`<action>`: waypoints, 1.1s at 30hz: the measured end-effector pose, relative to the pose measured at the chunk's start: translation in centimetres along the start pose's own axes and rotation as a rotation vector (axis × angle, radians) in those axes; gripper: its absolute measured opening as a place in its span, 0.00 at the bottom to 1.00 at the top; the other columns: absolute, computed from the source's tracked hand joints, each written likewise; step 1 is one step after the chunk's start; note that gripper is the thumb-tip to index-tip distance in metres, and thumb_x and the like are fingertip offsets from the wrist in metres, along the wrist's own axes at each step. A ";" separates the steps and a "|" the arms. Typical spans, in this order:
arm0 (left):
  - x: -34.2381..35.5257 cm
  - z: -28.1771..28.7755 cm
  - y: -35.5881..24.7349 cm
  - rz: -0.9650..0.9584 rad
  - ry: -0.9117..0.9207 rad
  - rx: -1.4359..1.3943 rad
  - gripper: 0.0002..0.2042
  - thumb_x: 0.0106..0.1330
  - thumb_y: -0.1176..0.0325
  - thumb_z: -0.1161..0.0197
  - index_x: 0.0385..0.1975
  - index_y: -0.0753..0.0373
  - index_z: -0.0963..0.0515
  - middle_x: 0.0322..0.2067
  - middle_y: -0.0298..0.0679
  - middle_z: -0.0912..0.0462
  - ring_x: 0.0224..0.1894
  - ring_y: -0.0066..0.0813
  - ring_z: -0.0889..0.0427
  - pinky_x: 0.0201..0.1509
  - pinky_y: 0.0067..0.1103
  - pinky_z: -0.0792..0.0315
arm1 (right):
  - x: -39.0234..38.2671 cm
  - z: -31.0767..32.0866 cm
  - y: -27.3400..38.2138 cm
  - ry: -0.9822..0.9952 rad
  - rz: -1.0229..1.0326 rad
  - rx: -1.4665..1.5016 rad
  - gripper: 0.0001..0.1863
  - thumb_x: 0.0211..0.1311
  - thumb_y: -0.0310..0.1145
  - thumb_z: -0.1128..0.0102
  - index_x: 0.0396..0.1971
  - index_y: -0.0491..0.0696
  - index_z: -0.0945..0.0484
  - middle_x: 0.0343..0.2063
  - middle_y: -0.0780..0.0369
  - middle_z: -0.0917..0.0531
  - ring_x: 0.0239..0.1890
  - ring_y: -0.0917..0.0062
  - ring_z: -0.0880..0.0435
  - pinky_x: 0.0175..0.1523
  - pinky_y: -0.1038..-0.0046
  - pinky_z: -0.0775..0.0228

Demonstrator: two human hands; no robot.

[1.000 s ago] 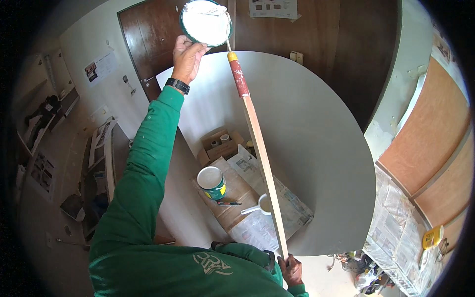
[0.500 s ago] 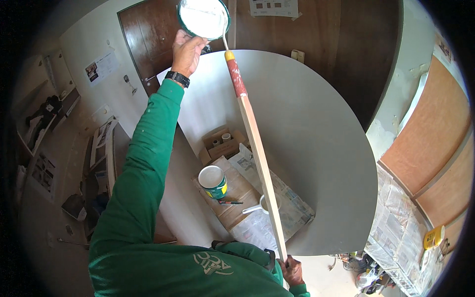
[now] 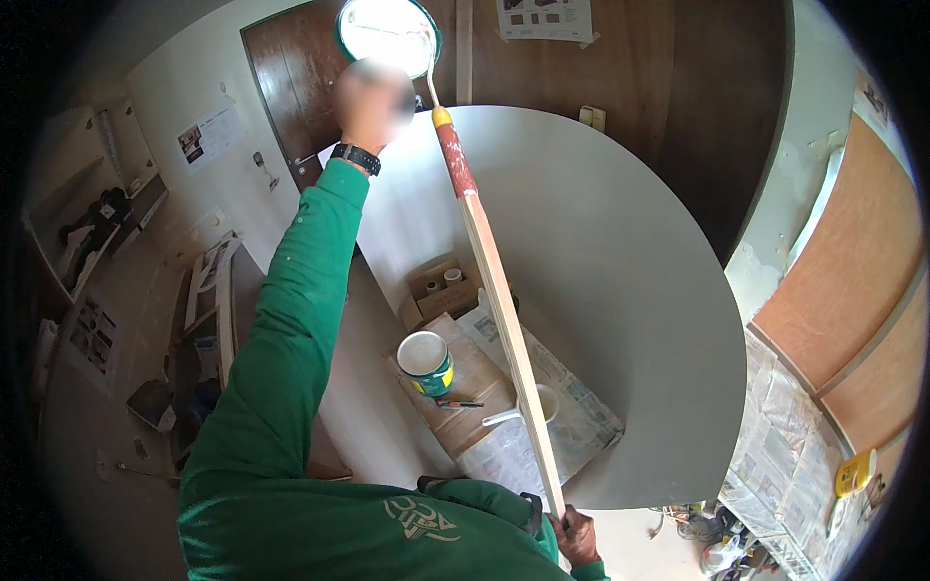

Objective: The person uses a utility knife to cut the seal on a green paint bucket, removes the lid, and places it on a workbench. They then pick up a paint roller and dip it into the bucket to load it with white paint.

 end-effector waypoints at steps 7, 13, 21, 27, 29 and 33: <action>-0.9 -0.4 0.1 -0.031 -0.039 -0.029 0.23 0.50 0.91 0.45 0.47 0.65 0.30 0.47 0.42 0.23 0.52 0.34 0.22 0.54 0.29 0.25 | 1.9 0.9 2.0 -0.043 0.087 -0.028 0.17 0.59 0.38 0.30 0.22 0.43 0.28 0.10 0.60 0.29 0.12 0.70 0.33 0.20 0.67 0.40; 0.9 0.5 -1.1 -0.047 -0.001 0.004 0.27 0.52 0.92 0.47 0.54 0.64 0.31 0.54 0.45 0.25 0.57 0.39 0.25 0.62 0.36 0.29 | 0.0 0.1 0.3 0.016 0.034 0.028 0.16 0.59 0.37 0.31 0.24 0.42 0.26 0.11 0.60 0.28 0.12 0.72 0.29 0.20 0.69 0.37; -0.1 1.1 0.0 0.006 -0.022 -0.059 0.29 0.52 0.92 0.48 0.56 0.63 0.33 0.55 0.45 0.27 0.61 0.42 0.27 0.66 0.40 0.32 | 2.0 0.3 1.6 0.016 0.005 -0.010 0.15 0.60 0.36 0.31 0.25 0.42 0.25 0.11 0.59 0.28 0.13 0.73 0.27 0.21 0.68 0.37; 2.2 0.8 -2.7 -0.104 -0.023 -0.118 0.23 0.49 0.91 0.44 0.46 0.65 0.33 0.49 0.46 0.25 0.53 0.43 0.23 0.62 0.44 0.29 | -0.3 -1.0 -0.1 0.047 0.013 0.030 0.13 0.60 0.34 0.33 0.26 0.42 0.26 0.12 0.58 0.27 0.13 0.72 0.29 0.21 0.69 0.36; 2.4 1.2 -2.8 -0.114 -0.022 -0.122 0.23 0.49 0.92 0.44 0.46 0.65 0.33 0.49 0.46 0.26 0.54 0.44 0.23 0.63 0.45 0.30 | -0.4 -1.1 0.1 0.066 0.033 0.056 0.11 0.60 0.33 0.35 0.28 0.43 0.26 0.13 0.58 0.26 0.14 0.72 0.29 0.22 0.69 0.35; 2.3 1.0 -2.9 -0.122 -0.042 -0.114 0.22 0.49 0.91 0.43 0.45 0.66 0.35 0.49 0.47 0.27 0.55 0.45 0.24 0.64 0.47 0.31 | 0.4 -0.9 -0.1 0.041 0.033 0.044 0.13 0.60 0.34 0.33 0.27 0.42 0.26 0.13 0.58 0.27 0.13 0.72 0.30 0.22 0.68 0.37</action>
Point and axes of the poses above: each hand's wrist, its own x-axis towards the middle knuckle, its own z-axis out of the back of the hand, y = z × x, the point moved 8 cm from there along x, towards the middle knuckle
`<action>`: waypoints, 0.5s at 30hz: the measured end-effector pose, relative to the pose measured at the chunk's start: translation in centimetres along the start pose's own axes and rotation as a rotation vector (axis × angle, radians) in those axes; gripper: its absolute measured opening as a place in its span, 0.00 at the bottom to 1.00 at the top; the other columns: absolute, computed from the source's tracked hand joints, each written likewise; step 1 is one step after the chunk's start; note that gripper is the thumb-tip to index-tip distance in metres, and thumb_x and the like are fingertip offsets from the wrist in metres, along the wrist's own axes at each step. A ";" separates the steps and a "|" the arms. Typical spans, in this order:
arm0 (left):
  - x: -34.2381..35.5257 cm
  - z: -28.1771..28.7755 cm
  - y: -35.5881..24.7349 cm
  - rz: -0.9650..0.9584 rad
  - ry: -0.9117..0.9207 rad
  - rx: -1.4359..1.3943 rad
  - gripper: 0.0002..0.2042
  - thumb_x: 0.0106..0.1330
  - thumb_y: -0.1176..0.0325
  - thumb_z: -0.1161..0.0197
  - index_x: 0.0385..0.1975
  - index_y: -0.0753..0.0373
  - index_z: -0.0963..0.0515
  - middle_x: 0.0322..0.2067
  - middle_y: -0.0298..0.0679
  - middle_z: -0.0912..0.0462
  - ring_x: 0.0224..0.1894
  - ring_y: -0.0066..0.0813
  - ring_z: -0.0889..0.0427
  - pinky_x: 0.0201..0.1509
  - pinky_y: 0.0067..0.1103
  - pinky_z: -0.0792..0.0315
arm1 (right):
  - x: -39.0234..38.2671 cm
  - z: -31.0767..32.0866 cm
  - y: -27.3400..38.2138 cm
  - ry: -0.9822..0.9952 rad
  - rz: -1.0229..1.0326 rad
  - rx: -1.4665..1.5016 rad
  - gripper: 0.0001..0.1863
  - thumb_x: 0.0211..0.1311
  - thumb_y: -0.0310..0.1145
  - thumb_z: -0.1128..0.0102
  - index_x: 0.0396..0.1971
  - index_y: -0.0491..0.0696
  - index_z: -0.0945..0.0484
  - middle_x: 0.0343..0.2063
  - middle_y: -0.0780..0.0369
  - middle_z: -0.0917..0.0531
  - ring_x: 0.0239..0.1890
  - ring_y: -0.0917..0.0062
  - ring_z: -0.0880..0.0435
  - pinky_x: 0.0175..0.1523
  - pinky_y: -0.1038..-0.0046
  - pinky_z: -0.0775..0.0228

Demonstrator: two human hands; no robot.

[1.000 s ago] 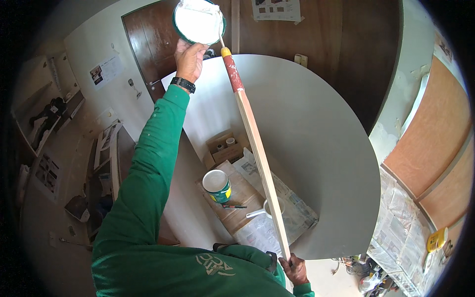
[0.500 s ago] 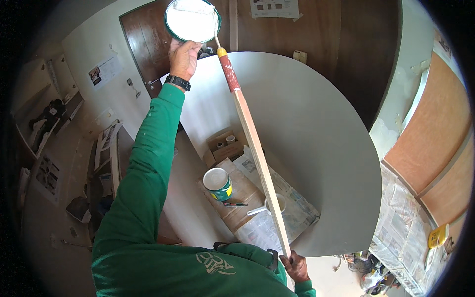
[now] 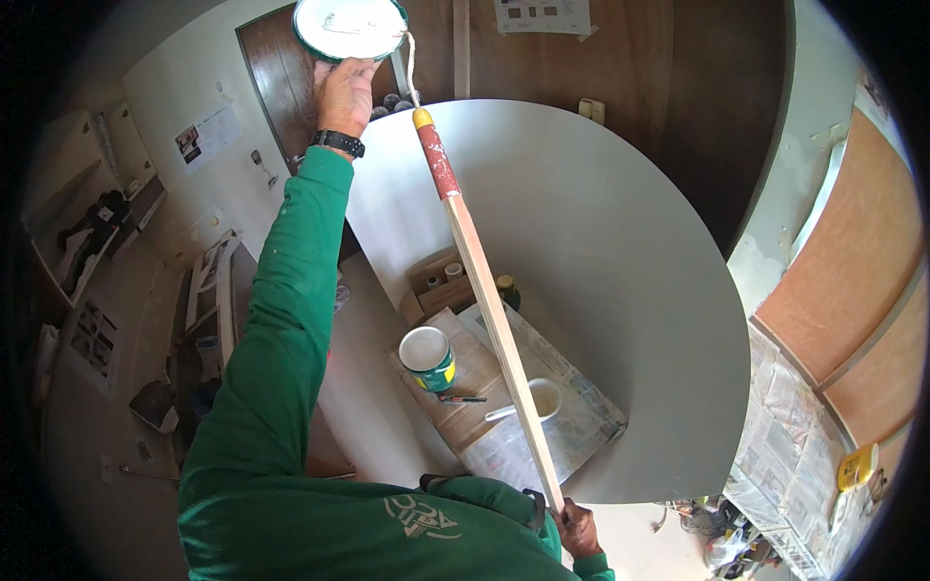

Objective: The person uses a utility knife to cut the seal on a green paint bucket, removes the lid, and places it on a workbench. They then pick up a paint roller and dip it into the bucket to load it with white paint.

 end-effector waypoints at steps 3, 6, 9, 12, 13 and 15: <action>-0.5 0.1 0.3 0.044 0.016 0.055 0.22 0.50 0.91 0.43 0.45 0.65 0.35 0.48 0.47 0.27 0.54 0.44 0.24 0.64 0.47 0.32 | 1.3 0.7 0.9 -0.033 0.035 -0.052 0.14 0.59 0.35 0.32 0.26 0.42 0.26 0.13 0.59 0.27 0.13 0.71 0.31 0.21 0.67 0.38; 0.2 0.4 -0.1 0.039 0.012 0.068 0.22 0.50 0.90 0.42 0.45 0.66 0.35 0.46 0.47 0.26 0.51 0.43 0.23 0.62 0.47 0.30 | 2.4 1.1 2.2 -0.013 0.043 -0.075 0.15 0.60 0.35 0.31 0.24 0.42 0.27 0.12 0.60 0.28 0.13 0.72 0.31 0.21 0.68 0.38; 1.7 0.3 -1.3 -0.002 0.030 0.089 0.21 0.50 0.90 0.42 0.44 0.67 0.36 0.43 0.47 0.25 0.48 0.43 0.21 0.58 0.45 0.27 | 1.3 0.9 1.9 -0.057 0.133 -0.090 0.14 0.60 0.35 0.31 0.24 0.42 0.27 0.12 0.61 0.28 0.13 0.73 0.31 0.21 0.68 0.38; 2.3 1.0 -2.2 -0.006 0.025 0.125 0.19 0.52 0.89 0.43 0.43 0.67 0.35 0.42 0.48 0.23 0.46 0.44 0.19 0.55 0.43 0.25 | 0.7 0.5 0.5 -0.010 0.048 -0.048 0.14 0.59 0.34 0.31 0.24 0.43 0.26 0.11 0.61 0.29 0.12 0.73 0.32 0.20 0.69 0.37; 2.3 1.3 -2.3 0.000 0.025 0.136 0.18 0.52 0.89 0.43 0.42 0.67 0.34 0.42 0.48 0.23 0.46 0.44 0.19 0.55 0.43 0.25 | 0.6 0.4 0.6 -0.008 0.037 -0.035 0.14 0.59 0.34 0.31 0.24 0.43 0.26 0.11 0.61 0.29 0.12 0.73 0.32 0.20 0.69 0.38; 1.8 1.9 -2.4 0.029 0.038 0.152 0.18 0.54 0.89 0.44 0.44 0.68 0.33 0.45 0.49 0.23 0.49 0.45 0.20 0.59 0.46 0.27 | 1.3 0.5 1.1 -0.037 0.060 -0.056 0.15 0.59 0.35 0.31 0.23 0.42 0.27 0.11 0.60 0.28 0.12 0.73 0.32 0.20 0.67 0.38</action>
Point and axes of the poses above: each hand's wrist, its own x-axis towards the middle knuckle, its own z-axis out of the back of the hand, y = z × x, the point moved 8 cm from there along x, towards the middle knuckle
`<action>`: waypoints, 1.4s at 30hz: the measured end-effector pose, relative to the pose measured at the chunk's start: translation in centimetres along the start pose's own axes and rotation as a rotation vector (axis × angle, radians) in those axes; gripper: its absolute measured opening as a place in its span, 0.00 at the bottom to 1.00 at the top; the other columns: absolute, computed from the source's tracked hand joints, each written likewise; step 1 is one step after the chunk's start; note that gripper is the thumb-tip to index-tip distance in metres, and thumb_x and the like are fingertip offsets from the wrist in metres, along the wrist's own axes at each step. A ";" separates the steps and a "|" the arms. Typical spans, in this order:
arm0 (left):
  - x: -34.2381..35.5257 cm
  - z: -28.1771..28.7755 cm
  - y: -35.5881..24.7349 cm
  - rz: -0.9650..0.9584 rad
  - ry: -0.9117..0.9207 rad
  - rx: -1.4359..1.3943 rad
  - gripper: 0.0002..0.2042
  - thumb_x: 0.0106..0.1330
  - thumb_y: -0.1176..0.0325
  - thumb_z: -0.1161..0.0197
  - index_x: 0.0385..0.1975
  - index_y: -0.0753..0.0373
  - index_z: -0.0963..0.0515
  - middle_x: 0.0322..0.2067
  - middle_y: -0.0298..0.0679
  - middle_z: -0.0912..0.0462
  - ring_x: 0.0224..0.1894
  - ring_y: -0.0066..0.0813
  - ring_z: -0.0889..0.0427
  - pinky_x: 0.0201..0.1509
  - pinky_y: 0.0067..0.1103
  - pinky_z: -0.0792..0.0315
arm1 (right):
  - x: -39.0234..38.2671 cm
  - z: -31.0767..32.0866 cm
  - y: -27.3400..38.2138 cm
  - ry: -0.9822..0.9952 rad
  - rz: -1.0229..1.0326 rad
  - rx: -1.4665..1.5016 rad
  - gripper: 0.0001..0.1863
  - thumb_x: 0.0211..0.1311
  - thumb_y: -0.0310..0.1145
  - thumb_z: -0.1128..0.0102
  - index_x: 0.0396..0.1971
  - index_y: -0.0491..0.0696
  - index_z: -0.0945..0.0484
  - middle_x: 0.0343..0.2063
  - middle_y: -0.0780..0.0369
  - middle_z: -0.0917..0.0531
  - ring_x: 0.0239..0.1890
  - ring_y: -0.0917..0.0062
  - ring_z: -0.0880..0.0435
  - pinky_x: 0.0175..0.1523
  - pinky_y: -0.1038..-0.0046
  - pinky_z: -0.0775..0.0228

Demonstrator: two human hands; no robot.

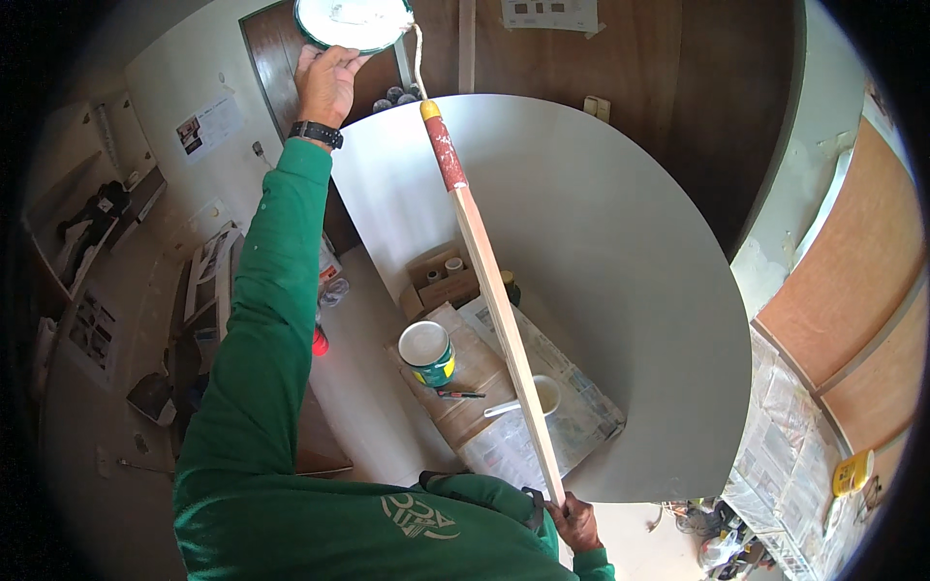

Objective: The person uses a utility knife to cut the seal on a green paint bucket, removes the lid, and places it on a workbench. They then pick up a paint roller and dip it into the bucket to load it with white paint.

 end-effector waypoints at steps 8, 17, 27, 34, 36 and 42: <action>-0.8 1.3 -0.7 0.017 -0.024 0.069 0.16 0.55 0.88 0.44 0.43 0.69 0.34 0.44 0.52 0.22 0.48 0.45 0.19 0.59 0.46 0.25 | 0.0 -0.1 0.5 0.030 -0.021 -0.030 0.15 0.59 0.35 0.31 0.23 0.42 0.27 0.11 0.59 0.28 0.12 0.72 0.31 0.20 0.67 0.38; -2.0 1.6 -0.6 0.061 0.011 0.135 0.13 0.57 0.85 0.42 0.40 0.70 0.34 0.39 0.50 0.21 0.41 0.41 0.16 0.56 0.45 0.23 | -0.6 -0.9 -1.4 0.023 -0.077 0.000 0.14 0.60 0.34 0.32 0.24 0.43 0.27 0.11 0.59 0.28 0.12 0.72 0.30 0.21 0.68 0.37; -2.1 1.5 -1.4 0.032 0.042 0.169 0.11 0.57 0.83 0.42 0.38 0.68 0.34 0.35 0.48 0.20 0.38 0.38 0.16 0.51 0.43 0.20 | -1.4 -0.6 -1.1 0.021 -0.105 -0.029 0.16 0.60 0.36 0.32 0.23 0.42 0.27 0.11 0.58 0.27 0.12 0.70 0.29 0.21 0.67 0.37; -4.3 2.7 -0.5 0.146 0.060 0.166 0.09 0.60 0.80 0.43 0.38 0.69 0.34 0.34 0.48 0.21 0.41 0.38 0.17 0.50 0.44 0.20 | -0.1 0.0 -0.5 -0.011 -0.122 -0.055 0.19 0.59 0.39 0.31 0.20 0.43 0.30 0.11 0.57 0.27 0.12 0.70 0.29 0.21 0.67 0.37; -5.0 2.9 -0.1 0.157 0.048 0.160 0.09 0.60 0.80 0.42 0.38 0.69 0.34 0.35 0.48 0.21 0.41 0.39 0.18 0.50 0.44 0.20 | -0.4 0.0 -0.5 -0.021 -0.133 -0.063 0.19 0.59 0.38 0.31 0.20 0.43 0.30 0.11 0.57 0.28 0.12 0.68 0.30 0.21 0.66 0.37; -2.3 9.9 0.9 0.220 0.218 0.009 0.09 0.60 0.84 0.46 0.40 0.70 0.29 0.39 0.49 0.19 0.47 0.44 0.19 0.62 0.50 0.28 | -3.3 -0.8 -2.0 0.013 -0.058 -0.086 0.17 0.60 0.35 0.32 0.21 0.42 0.30 0.12 0.55 0.30 0.13 0.62 0.30 0.21 0.64 0.37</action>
Point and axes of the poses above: each hand's wrist, its own x-axis towards the middle knuckle, its own z-axis out of the back of the hand, y = z × x, the point moved 8 cm from there along x, towards the middle knuckle
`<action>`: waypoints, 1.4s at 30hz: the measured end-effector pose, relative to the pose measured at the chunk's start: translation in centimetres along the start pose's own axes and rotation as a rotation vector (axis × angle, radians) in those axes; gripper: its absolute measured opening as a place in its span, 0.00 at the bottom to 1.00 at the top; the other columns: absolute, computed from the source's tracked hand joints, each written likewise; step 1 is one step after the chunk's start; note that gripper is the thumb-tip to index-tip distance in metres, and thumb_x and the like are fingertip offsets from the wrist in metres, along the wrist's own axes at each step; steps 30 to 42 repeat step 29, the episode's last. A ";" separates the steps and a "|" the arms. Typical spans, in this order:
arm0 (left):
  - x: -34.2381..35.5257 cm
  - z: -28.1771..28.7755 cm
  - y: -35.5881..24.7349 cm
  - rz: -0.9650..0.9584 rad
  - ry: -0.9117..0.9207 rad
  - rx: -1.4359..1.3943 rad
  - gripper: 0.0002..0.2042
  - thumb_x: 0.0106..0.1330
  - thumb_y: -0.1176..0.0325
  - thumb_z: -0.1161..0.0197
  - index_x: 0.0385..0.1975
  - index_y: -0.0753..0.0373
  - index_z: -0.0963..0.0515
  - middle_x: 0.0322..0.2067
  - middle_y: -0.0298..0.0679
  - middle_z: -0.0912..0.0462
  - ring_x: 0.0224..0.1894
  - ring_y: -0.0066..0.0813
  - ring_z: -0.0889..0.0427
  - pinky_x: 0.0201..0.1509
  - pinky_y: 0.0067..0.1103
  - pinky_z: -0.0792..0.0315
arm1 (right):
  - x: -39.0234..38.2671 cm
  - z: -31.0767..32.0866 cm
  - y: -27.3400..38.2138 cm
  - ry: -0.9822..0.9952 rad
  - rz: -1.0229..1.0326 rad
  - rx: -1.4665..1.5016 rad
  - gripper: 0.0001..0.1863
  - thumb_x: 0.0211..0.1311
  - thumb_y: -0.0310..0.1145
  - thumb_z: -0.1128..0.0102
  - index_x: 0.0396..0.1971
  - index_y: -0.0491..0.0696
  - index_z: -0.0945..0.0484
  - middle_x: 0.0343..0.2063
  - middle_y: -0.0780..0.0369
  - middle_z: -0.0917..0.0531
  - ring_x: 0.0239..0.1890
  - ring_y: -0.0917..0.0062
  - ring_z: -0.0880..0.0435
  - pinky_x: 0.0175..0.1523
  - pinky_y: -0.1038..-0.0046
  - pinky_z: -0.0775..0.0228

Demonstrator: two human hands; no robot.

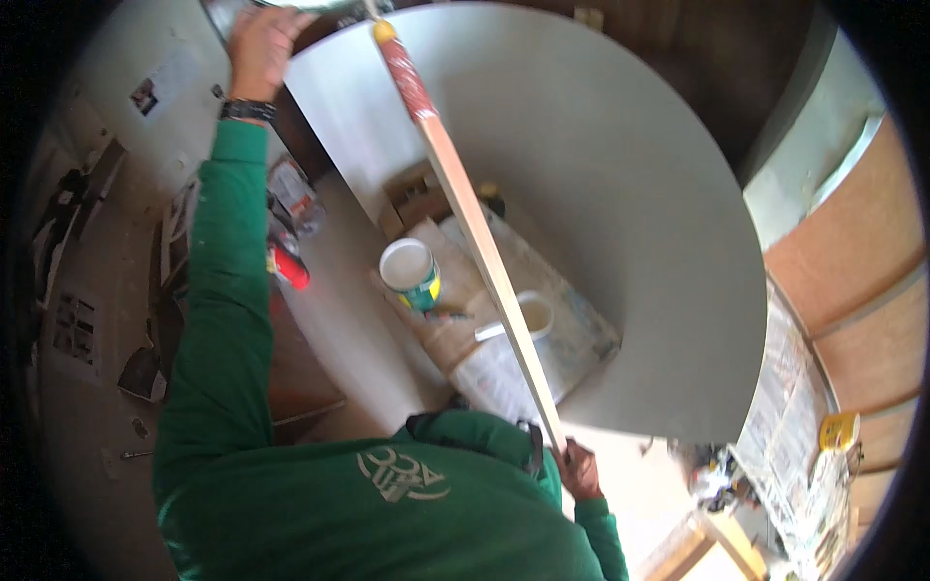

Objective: The person uses a utility knife to cut the seal on a green paint bucket, removes the lid, and places it on a workbench. They then pick up a paint roller and dip it into the bucket to load it with white paint.

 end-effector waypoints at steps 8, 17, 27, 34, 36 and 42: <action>-9.5 5.2 5.1 0.179 -0.245 0.289 0.12 0.60 0.84 0.47 0.44 0.76 0.29 0.47 0.54 0.22 0.56 0.50 0.24 0.70 0.49 0.36 | -0.5 3.0 0.2 -0.055 -0.086 -0.196 0.17 0.58 0.30 0.30 0.40 0.34 0.23 0.14 0.59 0.26 0.13 0.73 0.27 0.21 0.71 0.33; -38.3 5.7 19.0 0.621 -0.744 -0.023 0.04 0.62 0.81 0.46 0.32 0.64 0.26 0.28 0.34 0.27 0.34 0.26 0.24 0.68 0.50 0.37 | -0.8 5.0 -1.4 -0.067 -0.277 -0.205 0.10 0.61 0.29 0.34 0.35 0.41 0.25 0.13 0.61 0.26 0.13 0.74 0.28 0.20 0.71 0.37; -64.0 1.8 24.9 1.011 -1.027 -0.138 0.13 0.57 0.76 0.41 0.43 0.65 0.24 0.41 0.39 0.18 0.46 0.36 0.18 0.52 0.38 0.22 | 1.0 5.2 0.7 -0.170 -0.349 -0.146 0.11 0.61 0.31 0.34 0.31 0.40 0.26 0.13 0.60 0.26 0.12 0.74 0.30 0.20 0.69 0.39; -65.6 0.9 24.9 1.034 -1.132 -0.151 0.21 0.57 0.75 0.41 0.53 0.67 0.28 0.46 0.41 0.20 0.46 0.41 0.18 0.54 0.39 0.22 | 1.1 4.9 0.8 -0.127 -0.377 -0.197 0.11 0.62 0.33 0.34 0.32 0.40 0.25 0.17 0.57 0.20 0.15 0.73 0.22 0.21 0.71 0.34; -65.6 0.9 24.9 1.034 -1.132 -0.151 0.21 0.57 0.75 0.41 0.53 0.67 0.28 0.46 0.41 0.20 0.46 0.41 0.18 0.54 0.39 0.22 | 1.1 4.9 0.8 -0.127 -0.377 -0.197 0.11 0.62 0.33 0.34 0.32 0.40 0.25 0.17 0.57 0.20 0.15 0.73 0.22 0.21 0.71 0.34; -65.6 0.9 24.9 1.034 -1.132 -0.151 0.21 0.57 0.75 0.41 0.53 0.67 0.28 0.46 0.41 0.20 0.46 0.41 0.18 0.54 0.39 0.22 | 1.1 4.9 0.8 -0.127 -0.377 -0.197 0.11 0.62 0.33 0.34 0.32 0.40 0.25 0.17 0.57 0.20 0.15 0.73 0.22 0.21 0.71 0.34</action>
Point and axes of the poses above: each hand's wrist, its own x-axis towards the middle knuckle, its own z-axis out of the back of the hand, y = z × x, the point moved 8 cm from there along x, towards the middle knuckle
